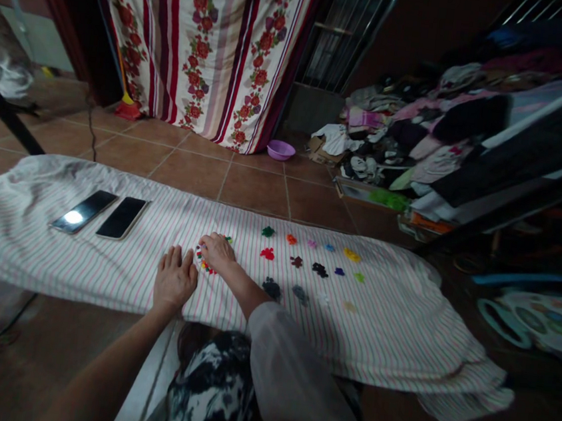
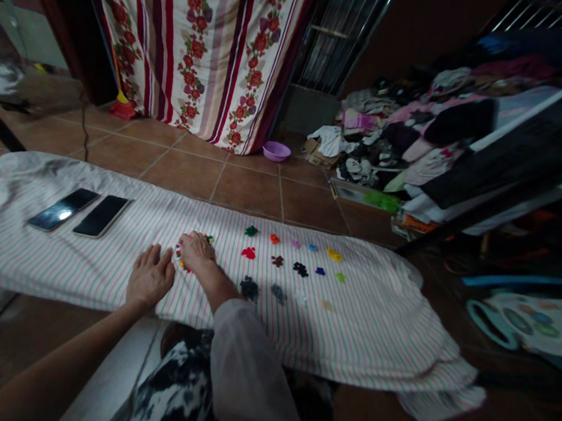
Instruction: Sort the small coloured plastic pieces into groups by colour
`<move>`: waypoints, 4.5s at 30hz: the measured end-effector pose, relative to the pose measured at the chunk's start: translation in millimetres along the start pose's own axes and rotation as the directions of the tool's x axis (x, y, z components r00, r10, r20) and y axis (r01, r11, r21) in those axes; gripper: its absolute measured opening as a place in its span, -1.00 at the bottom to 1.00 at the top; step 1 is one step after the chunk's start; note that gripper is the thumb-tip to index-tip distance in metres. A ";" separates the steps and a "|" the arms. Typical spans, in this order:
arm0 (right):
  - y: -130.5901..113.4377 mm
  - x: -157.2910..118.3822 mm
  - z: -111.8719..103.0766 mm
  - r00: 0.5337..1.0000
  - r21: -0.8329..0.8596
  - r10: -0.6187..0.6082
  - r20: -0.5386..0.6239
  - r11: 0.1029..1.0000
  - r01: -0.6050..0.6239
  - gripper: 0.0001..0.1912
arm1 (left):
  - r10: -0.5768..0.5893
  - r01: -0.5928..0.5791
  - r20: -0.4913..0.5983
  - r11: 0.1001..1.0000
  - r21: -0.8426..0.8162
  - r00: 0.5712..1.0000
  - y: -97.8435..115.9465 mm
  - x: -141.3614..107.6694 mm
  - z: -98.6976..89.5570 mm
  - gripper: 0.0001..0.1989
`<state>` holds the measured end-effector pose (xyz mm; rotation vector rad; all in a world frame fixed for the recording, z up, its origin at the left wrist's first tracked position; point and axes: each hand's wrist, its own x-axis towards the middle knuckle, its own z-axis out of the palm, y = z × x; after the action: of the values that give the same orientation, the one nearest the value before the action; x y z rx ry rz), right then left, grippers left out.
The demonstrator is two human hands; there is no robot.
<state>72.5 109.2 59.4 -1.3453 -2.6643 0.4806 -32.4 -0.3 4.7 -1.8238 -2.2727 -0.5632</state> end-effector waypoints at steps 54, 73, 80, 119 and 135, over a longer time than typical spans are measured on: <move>241.9 -105.3 -64.8 0.529 0.495 0.731 -0.432 0.682 -0.538 -0.76 | 0.014 -0.016 0.040 0.998 0.057 0.999 1.2 0.4 -8.5 -0.48; 272.7 -94.3 -64.3 0.544 0.297 0.734 -0.406 0.669 -0.682 -0.67 | 0.028 -0.030 0.034 0.997 0.071 0.999 -1.5 0.4 -3.0 -0.48; 275.1 -90.7 -64.6 0.567 0.249 0.709 -0.418 0.690 -0.679 -0.66 | 0.005 -0.005 0.013 0.999 0.053 1.000 -3.6 -0.6 1.4 -0.50; 92.4 -85.6 13.0 0.885 0.473 0.163 -0.436 0.878 0.071 -0.72 | -0.006 0.006 0.014 0.999 0.043 1.000 0.6 -0.3 -4.8 -0.52; 25.5 -96.3 33.1 0.962 0.139 0.236 -0.141 0.966 -0.217 -0.52 | -0.243 0.219 0.110 0.482 -0.848 0.964 16.5 -31.8 -100.4 -0.50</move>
<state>141.4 38.8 23.3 -1.5883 -2.3289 0.5288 -18.8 -65.6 87.8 -1.7391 -2.4125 -2.0811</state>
